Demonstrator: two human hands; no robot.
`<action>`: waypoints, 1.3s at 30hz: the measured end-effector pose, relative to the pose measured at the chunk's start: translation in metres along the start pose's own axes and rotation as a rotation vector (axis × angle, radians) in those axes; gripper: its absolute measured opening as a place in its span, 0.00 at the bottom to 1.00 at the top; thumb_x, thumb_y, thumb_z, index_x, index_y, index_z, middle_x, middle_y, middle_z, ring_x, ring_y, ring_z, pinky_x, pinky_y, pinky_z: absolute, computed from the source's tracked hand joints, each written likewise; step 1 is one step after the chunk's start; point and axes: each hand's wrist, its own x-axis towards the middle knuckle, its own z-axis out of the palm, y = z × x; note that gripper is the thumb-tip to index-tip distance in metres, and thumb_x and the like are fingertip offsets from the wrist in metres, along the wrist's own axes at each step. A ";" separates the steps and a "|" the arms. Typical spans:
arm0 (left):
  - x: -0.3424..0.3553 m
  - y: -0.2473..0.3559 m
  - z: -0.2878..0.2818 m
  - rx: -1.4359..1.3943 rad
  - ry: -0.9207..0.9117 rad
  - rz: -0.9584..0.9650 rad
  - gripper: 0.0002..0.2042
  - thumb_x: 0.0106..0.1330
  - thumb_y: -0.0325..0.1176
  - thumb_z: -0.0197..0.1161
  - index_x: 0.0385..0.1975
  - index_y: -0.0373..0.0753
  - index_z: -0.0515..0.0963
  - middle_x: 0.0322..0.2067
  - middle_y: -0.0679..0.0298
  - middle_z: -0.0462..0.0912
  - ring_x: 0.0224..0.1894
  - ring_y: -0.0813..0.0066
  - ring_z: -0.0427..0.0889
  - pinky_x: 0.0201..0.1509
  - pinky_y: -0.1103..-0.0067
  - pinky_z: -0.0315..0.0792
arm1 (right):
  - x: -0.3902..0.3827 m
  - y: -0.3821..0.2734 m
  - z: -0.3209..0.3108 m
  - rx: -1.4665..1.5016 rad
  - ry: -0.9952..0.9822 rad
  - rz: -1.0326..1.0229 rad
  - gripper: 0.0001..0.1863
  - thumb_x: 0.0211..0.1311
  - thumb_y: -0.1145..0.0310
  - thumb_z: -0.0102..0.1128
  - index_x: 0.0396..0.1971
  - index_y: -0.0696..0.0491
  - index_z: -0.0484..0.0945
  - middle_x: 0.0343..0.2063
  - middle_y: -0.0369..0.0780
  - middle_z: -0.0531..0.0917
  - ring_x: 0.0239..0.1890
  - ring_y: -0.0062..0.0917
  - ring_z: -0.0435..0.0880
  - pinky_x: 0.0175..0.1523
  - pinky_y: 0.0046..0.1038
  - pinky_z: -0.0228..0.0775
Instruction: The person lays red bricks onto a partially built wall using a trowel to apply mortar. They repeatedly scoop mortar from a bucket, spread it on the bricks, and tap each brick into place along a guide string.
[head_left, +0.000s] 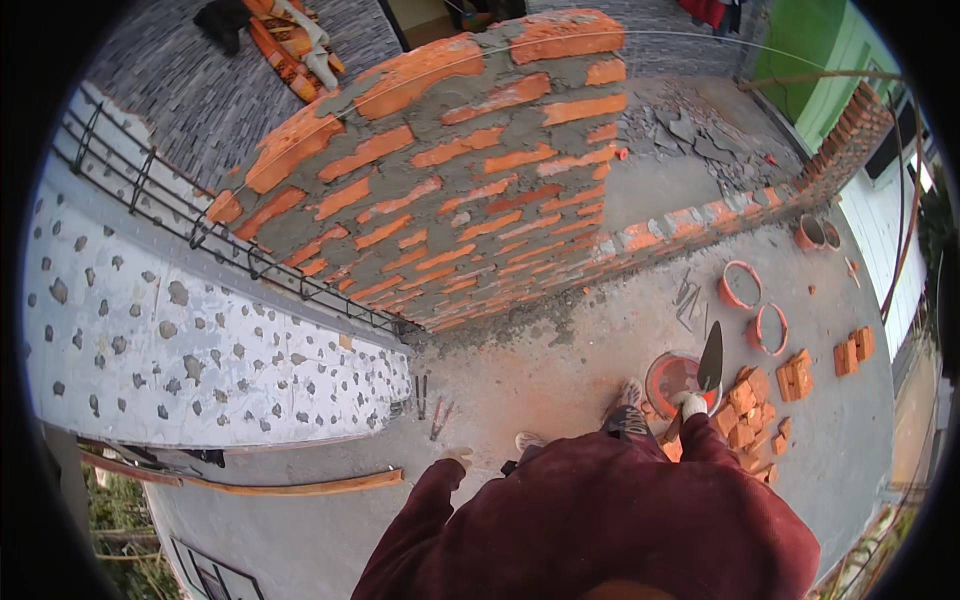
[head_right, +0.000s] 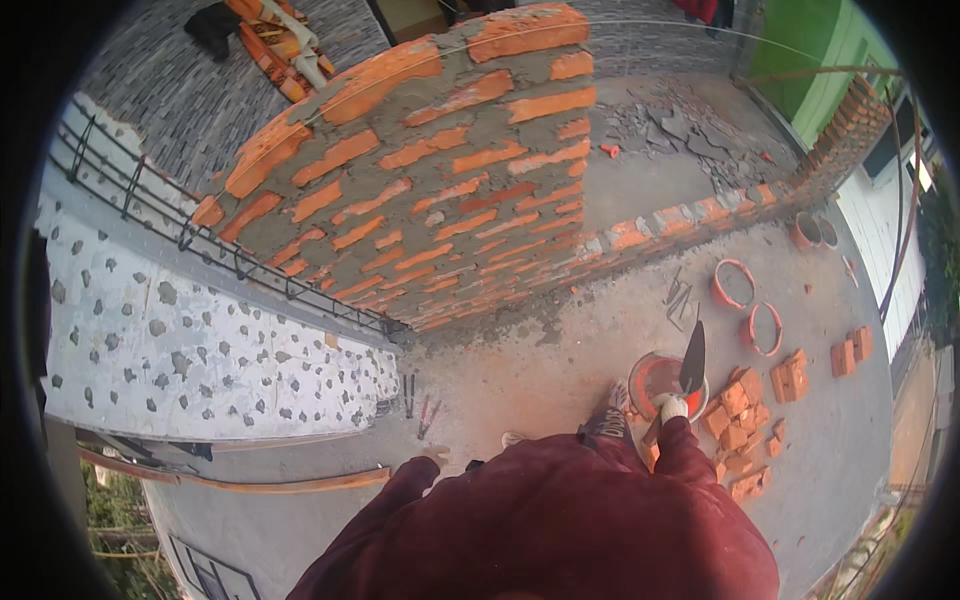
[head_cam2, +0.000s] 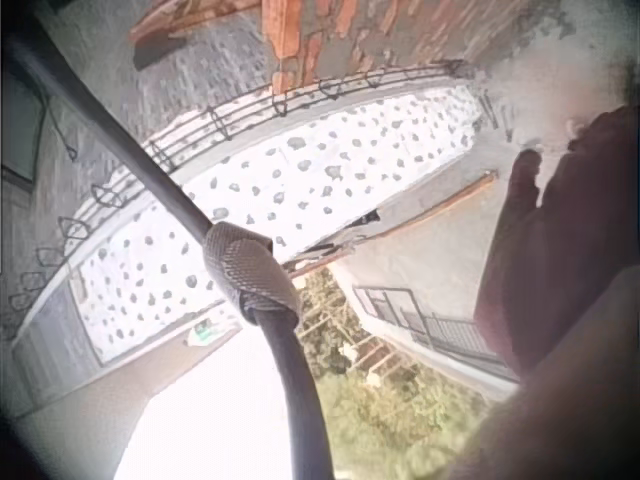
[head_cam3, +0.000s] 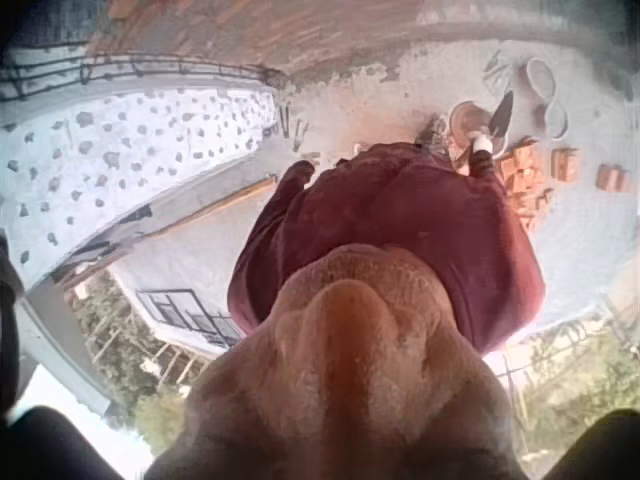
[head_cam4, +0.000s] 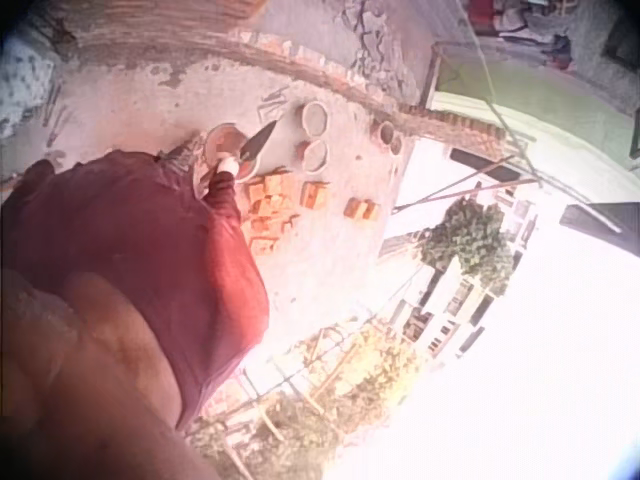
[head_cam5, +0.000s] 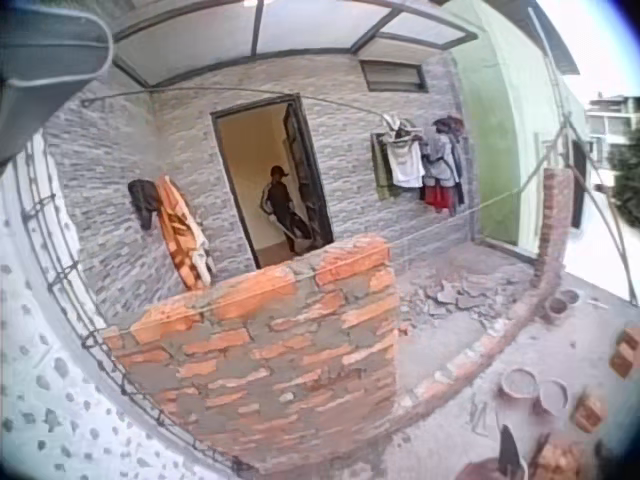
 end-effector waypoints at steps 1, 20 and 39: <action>0.021 0.010 -0.006 0.032 0.006 0.023 0.22 0.60 0.37 0.66 0.56 0.52 0.84 0.44 0.52 0.89 0.48 0.55 0.88 0.55 0.68 0.79 | -0.012 -0.005 -0.004 0.365 0.115 0.214 0.10 0.47 0.64 0.64 0.28 0.45 0.91 0.30 0.41 0.89 0.36 0.36 0.88 0.46 0.38 0.79; 0.285 0.546 -0.090 0.064 -0.427 0.393 0.25 0.64 0.34 0.71 0.61 0.34 0.77 0.56 0.55 0.84 0.59 0.67 0.83 0.65 0.73 0.73 | -0.179 0.075 -0.043 1.691 0.797 1.358 0.08 0.48 0.70 0.64 0.29 0.53 0.75 0.17 0.39 0.74 0.19 0.38 0.75 0.29 0.41 0.73; 0.505 1.009 0.004 0.538 -0.524 0.747 0.22 0.63 0.45 0.69 0.53 0.38 0.83 0.49 0.55 0.88 0.54 0.63 0.85 0.60 0.69 0.75 | -0.069 0.068 -0.024 2.089 0.974 1.545 0.05 0.56 0.71 0.61 0.27 0.56 0.75 0.21 0.44 0.80 0.20 0.39 0.77 0.28 0.39 0.72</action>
